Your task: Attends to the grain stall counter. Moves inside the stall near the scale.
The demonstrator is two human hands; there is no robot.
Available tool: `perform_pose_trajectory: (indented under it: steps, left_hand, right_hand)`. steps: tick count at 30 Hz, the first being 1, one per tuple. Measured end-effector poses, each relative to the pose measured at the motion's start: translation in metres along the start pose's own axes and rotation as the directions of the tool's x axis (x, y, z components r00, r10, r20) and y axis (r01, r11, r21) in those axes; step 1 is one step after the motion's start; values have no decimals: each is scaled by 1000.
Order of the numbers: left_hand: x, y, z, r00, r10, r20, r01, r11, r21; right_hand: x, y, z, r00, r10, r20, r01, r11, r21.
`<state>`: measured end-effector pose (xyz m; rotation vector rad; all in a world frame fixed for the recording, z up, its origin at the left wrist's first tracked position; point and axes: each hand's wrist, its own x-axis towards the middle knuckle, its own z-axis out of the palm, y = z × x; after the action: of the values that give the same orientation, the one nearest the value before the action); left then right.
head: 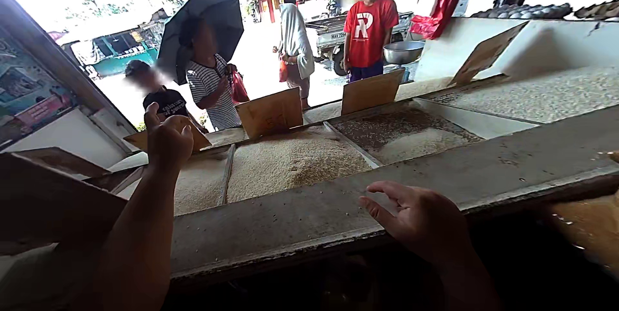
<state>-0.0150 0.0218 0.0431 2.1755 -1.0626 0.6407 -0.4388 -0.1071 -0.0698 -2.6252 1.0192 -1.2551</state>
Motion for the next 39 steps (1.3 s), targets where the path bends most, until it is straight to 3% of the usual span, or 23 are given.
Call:
perform_pose_trajectory:
  steps: [4,15,18,20,23,25,29,36,39]
  left_hand:
    - [2,-3,0,995,-86,53,84,996,38]
    - [7,-14,4,980,-163,114,152,984,95]
    - [7,-15,1,963,-174,207,157,983,99]
    - [5,-16,-1,906,-172,386,132,983,129]
    - [5,-16,3,652,-224,724,62,968,243]
    - [5,-13,8,565,-239,790,-10,955,296]
    - [-1,-9,12,588,-209,782,-13,964,267]
    - [-33,13,47,475,-200,857,-195,926,324]
    - [-38,36,47,479,-216,851,-195,919,343]
  right_hand:
    - [0,2,-1,1000,-16,17,16,1000,20]
    - [0,6,-2,999,-40,28,39,998,46]
    - [0,7,-3,998,-43,37,41,998,55]
    - [0,8,-4,998,-47,50,43,997,66]
    - [0,10,-3,997,-49,57,45,996,81]
    - [-1,9,-5,997,-36,74,29,996,89]
    - [2,4,-12,984,47,171,-63,994,89]
    - [-1,3,-7,979,119,165,-121,993,0]
    - [3,3,-7,978,149,144,-148,989,-19]
